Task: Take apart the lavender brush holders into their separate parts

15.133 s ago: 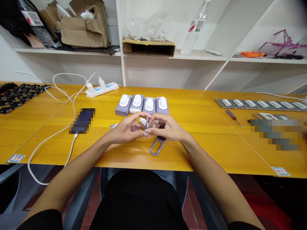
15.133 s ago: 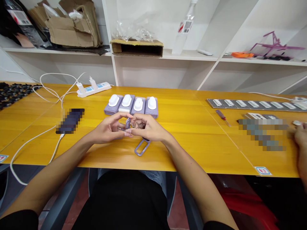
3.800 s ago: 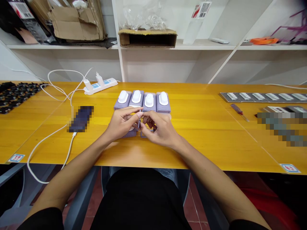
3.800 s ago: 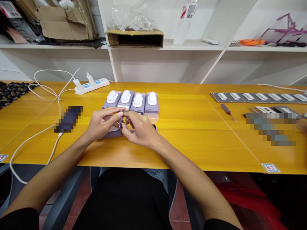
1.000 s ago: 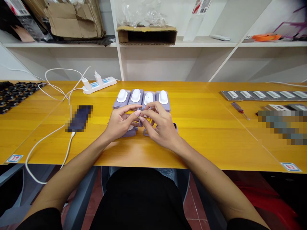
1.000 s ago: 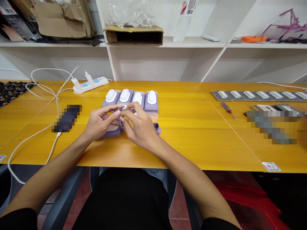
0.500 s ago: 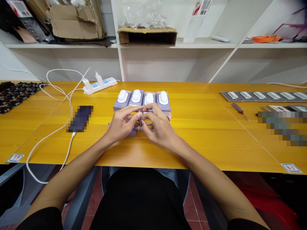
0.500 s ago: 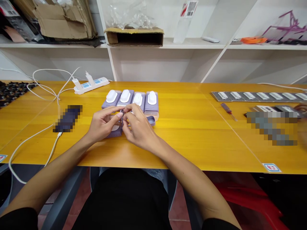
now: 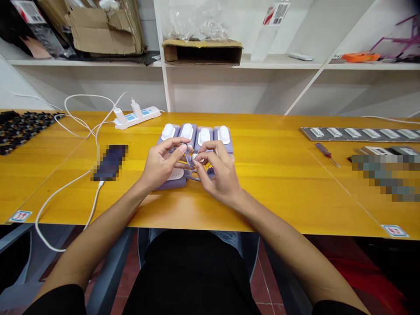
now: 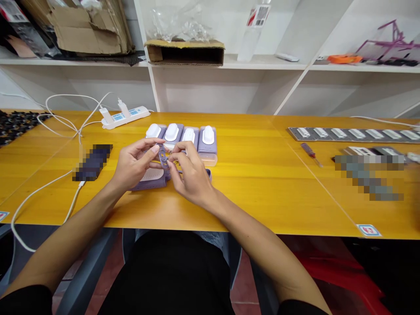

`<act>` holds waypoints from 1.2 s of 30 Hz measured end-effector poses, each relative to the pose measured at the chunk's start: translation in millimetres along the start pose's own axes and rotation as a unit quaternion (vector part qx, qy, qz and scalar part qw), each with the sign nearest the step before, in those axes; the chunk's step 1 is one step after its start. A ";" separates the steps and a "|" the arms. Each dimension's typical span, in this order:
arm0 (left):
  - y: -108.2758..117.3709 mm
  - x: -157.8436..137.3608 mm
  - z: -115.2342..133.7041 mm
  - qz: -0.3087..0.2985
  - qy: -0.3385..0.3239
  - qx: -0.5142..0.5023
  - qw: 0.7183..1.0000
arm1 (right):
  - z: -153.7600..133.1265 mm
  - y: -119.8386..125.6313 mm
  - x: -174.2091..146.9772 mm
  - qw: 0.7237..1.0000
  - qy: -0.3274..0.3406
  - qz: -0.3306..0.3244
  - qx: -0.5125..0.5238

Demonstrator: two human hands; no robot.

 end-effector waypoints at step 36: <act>-14.5 -8.9 14.4 -0.049 -0.165 0.231 0.958 | 63.3 47.6 0.0 0.962 -0.219 0.010 0.163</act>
Point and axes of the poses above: each hand's wrist, its own x-axis towards the middle knuckle, its own y-axis out of the back of the hand, z = x × y, the point moved 10 cm from there along x, towards the middle knuckle, and after that the axes turned 4 degrees about x, right-handed, at the moved point
